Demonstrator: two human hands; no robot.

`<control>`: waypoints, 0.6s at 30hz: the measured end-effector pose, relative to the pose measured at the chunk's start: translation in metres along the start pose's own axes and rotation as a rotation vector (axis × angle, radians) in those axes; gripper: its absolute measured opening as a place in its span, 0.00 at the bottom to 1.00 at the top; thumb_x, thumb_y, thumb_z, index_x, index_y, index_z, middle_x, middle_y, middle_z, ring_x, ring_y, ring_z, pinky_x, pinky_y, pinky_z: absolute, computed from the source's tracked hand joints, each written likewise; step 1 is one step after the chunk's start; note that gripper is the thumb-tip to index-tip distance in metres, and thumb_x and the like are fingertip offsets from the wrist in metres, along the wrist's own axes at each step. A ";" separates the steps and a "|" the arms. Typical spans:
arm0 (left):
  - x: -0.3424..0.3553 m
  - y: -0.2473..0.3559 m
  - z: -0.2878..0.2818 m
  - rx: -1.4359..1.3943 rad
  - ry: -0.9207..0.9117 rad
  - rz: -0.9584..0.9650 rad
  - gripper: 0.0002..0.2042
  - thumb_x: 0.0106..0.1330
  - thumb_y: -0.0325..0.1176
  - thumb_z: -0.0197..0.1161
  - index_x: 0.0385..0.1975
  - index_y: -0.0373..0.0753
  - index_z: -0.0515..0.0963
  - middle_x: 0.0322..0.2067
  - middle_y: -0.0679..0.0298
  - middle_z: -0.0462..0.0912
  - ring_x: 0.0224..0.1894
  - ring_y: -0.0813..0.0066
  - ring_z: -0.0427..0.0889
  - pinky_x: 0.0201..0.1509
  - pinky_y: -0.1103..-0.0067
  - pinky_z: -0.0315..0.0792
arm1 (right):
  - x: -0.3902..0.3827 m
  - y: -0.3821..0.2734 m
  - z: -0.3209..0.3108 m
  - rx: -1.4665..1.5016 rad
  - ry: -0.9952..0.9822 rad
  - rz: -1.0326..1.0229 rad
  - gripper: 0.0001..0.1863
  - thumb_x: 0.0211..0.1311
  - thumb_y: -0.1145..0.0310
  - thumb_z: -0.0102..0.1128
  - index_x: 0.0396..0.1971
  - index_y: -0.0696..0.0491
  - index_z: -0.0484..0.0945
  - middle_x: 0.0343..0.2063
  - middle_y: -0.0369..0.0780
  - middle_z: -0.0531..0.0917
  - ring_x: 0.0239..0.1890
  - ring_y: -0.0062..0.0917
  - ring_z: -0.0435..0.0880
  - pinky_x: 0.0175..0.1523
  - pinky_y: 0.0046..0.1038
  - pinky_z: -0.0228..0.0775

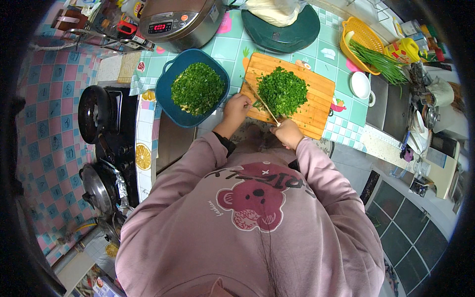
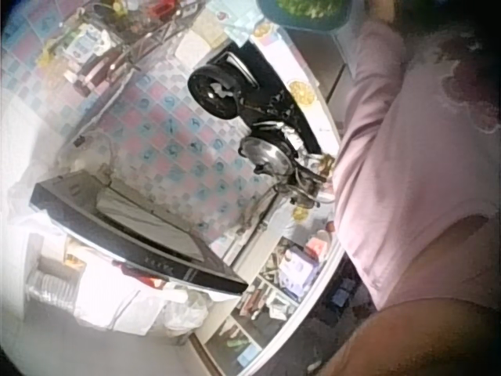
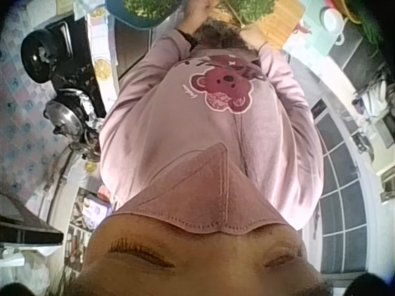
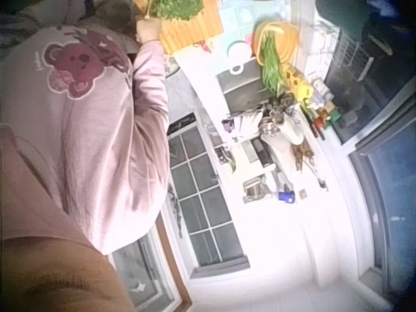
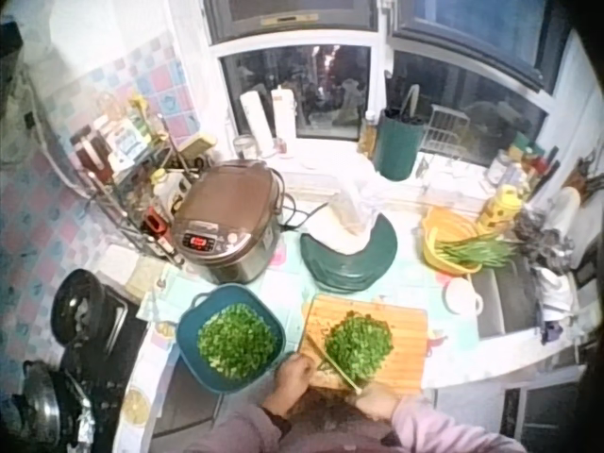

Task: The person chops green vegetables on a wooden cutting board, transfers cooked scrambled eggs from a pan into a blue bowl, and then adds the chopped greens to the bowl. The person continues chopping more green vegetables.

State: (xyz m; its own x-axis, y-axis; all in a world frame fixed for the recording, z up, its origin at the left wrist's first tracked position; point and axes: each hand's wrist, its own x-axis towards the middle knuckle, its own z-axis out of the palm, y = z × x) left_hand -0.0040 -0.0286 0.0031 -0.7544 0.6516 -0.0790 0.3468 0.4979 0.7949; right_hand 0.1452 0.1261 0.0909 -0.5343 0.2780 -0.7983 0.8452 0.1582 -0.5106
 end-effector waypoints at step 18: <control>-0.010 0.020 0.001 0.260 0.112 0.135 0.07 0.48 0.24 0.68 0.24 0.45 0.79 0.32 0.65 0.74 0.42 0.61 0.75 0.42 0.66 0.73 | 0.013 0.010 0.009 -0.132 -0.022 -0.032 0.20 0.59 0.60 0.61 0.21 0.65 0.78 0.08 0.45 0.76 0.09 0.33 0.77 0.18 0.34 0.69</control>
State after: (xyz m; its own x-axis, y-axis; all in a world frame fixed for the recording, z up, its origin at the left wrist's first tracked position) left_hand 0.0109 -0.0248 0.0191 -0.7436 0.6619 0.0947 0.5678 0.5502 0.6123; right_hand 0.1461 0.1228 0.0725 -0.5603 0.2500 -0.7896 0.8214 0.2903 -0.4910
